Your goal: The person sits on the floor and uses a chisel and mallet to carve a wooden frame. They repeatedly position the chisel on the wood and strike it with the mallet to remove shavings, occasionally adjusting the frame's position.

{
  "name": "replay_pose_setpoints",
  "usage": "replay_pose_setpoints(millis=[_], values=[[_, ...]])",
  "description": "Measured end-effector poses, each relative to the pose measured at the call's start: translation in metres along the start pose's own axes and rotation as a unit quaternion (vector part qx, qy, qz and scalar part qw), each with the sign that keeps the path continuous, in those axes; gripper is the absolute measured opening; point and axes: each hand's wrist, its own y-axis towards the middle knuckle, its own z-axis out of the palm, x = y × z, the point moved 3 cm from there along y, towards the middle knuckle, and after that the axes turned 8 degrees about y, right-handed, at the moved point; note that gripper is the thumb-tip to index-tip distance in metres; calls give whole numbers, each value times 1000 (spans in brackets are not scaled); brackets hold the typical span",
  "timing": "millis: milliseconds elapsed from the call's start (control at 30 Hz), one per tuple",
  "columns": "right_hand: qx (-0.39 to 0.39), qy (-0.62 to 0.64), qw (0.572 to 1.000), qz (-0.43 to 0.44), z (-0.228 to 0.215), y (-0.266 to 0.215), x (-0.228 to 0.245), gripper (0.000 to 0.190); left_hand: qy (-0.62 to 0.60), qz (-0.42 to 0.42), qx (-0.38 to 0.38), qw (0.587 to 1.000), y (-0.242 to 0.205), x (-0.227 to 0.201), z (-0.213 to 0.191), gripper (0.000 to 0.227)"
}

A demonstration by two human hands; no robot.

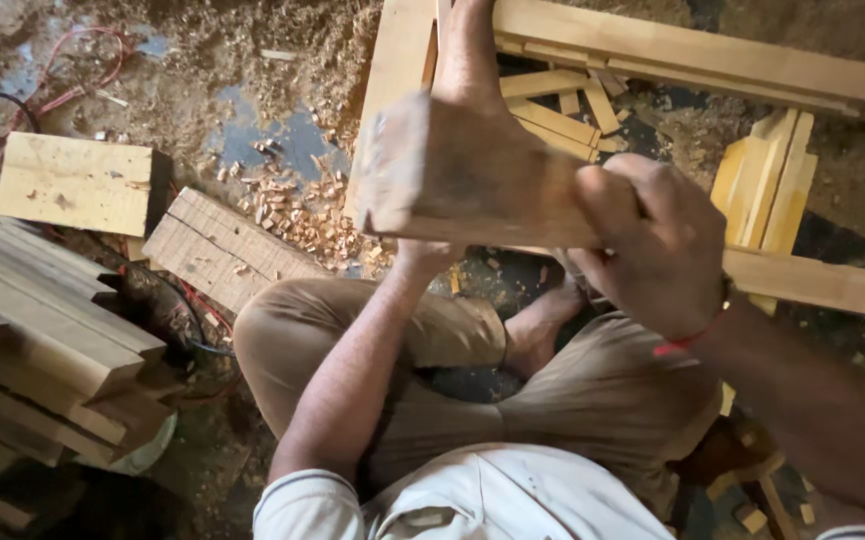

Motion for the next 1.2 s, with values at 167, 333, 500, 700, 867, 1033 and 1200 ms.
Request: replay_pose_setpoints(millis=[167, 333, 500, 700, 867, 1033, 1200], values=[[65, -134, 986, -75, 6, 5, 1, 58, 26, 17, 1, 1000, 7, -11, -6, 15], [38, -8, 998, 47, -4, -1, -4, 89, 49, 183, -75, 979, 1, -56, -22, 15], [6, 42, 996, 76, -20, -21, -16, 107, -227, 18, -22, 973, 23, -60, -44, 17], [9, 34, 997, 71, -13, -20, -22, 111, -214, -45, -43, 975, 28, -57, -47, 17], [3, 26, 998, 60, -16, -17, -20, 113, -202, -27, -33, 978, 30, -60, -44, 17], [-1, 29, 998, 48, -15, -17, -25, 115, -192, -33, 8, 981, 38, -57, -45, 15], [-7, 25, 999, 37, -19, -19, -30, 112, -224, -35, -6, 974, 47, -51, -38, 9]])
